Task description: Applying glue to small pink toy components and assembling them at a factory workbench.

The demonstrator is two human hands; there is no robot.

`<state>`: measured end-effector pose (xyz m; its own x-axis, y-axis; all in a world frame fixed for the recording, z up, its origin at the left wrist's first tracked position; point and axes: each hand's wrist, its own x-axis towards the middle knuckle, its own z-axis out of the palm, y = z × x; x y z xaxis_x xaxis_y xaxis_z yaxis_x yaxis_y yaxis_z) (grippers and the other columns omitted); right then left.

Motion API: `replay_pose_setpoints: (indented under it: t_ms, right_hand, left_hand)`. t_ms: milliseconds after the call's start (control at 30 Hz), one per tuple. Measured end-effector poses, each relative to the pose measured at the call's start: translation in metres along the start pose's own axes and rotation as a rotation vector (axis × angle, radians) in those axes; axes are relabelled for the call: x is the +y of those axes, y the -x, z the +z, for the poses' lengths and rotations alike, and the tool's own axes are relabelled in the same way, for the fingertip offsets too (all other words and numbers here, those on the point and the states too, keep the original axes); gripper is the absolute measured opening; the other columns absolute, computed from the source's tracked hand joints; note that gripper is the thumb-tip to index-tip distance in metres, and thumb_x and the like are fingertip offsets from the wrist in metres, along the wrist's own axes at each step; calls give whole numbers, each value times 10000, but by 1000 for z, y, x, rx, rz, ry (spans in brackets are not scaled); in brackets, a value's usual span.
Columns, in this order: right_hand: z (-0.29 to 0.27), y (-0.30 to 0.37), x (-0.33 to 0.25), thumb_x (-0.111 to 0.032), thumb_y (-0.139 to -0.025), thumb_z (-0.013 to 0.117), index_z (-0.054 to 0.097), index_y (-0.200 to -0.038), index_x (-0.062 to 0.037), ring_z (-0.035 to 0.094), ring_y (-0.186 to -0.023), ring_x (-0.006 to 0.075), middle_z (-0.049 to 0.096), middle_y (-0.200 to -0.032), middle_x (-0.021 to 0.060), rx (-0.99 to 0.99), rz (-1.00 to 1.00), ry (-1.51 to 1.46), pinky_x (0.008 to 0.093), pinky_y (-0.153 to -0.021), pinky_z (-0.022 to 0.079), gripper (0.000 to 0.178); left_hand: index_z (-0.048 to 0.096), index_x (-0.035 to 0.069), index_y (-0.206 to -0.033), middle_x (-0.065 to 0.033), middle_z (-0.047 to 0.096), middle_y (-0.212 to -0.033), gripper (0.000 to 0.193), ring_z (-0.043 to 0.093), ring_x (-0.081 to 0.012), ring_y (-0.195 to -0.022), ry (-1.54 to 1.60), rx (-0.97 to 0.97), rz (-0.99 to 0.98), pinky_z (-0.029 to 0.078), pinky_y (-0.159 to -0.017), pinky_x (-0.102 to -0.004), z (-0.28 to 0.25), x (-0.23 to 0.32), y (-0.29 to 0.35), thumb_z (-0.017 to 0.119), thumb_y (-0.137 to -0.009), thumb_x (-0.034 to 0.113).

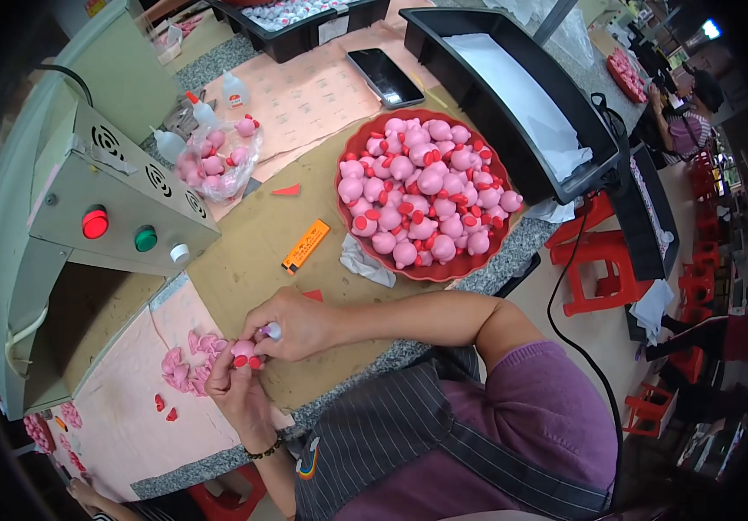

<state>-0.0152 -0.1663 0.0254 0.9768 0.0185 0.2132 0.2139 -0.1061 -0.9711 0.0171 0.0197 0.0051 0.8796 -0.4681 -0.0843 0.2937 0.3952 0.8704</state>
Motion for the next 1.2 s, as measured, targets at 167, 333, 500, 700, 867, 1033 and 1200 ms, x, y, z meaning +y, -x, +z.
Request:
replay_pose_setpoints:
  t_ms: [167,333,500,700,867,1033,1200]
  right_hand:
    - [2,-5,5,-72,-742,639,640,-881,8,593,-647,108,642,-718,71,-89,85,-63,256,-589,477,160]
    - [-9,-4,-8,-46,-798,608,619,-940,17,575,-582,64,643,-729,55,-129,524,-334,195,-498,462,157]
    - [-2,-4,-4,-27,-794,597,609,-928,33,543,-529,62,644,-735,67,-149,531,-418,191,-451,423,148]
    - [-3,-6,-8,-7,-798,604,591,-944,50,575,-555,85,629,-736,75,-181,523,-359,192,-458,444,158]
    - [-5,-7,-7,-1,-788,609,607,-911,47,583,-544,95,628,-715,81,-187,517,-308,199,-446,445,132]
    - [-4,-7,-5,3,-781,614,623,-880,47,586,-534,102,631,-702,93,-173,511,-281,205,-431,446,109]
    - [-7,-4,-8,7,-785,614,626,-874,42,591,-541,108,630,-694,97,-141,531,-270,206,-432,450,96]
  left_hand:
    - [546,-101,-1086,-164,615,-976,312,607,-206,-834,19,-2,-38,493,-746,-298,1,3,1,596,-803,21]
    - [581,-97,-1031,-158,639,-922,269,634,-199,-796,-34,-21,-148,521,-709,-281,10,7,-10,615,-786,9]
    - [595,-77,-1036,-153,650,-908,264,639,-164,-752,-41,35,-195,537,-646,-247,9,14,-3,614,-778,-22]
    - [621,-53,-1008,-139,652,-885,250,633,-144,-716,-42,-9,-174,529,-617,-233,8,17,-5,636,-760,-25]
    - [635,-28,-1005,-125,652,-881,271,615,-113,-682,-110,-33,-155,507,-583,-211,3,10,-7,656,-735,-37]
    - [645,-7,-1002,-108,653,-876,273,607,-97,-675,-136,-30,-151,493,-567,-192,0,7,-6,654,-732,-44]
    - [637,-10,-1019,-107,647,-899,279,611,-123,-739,-189,-94,-156,494,-662,-229,0,5,-9,637,-742,-45]
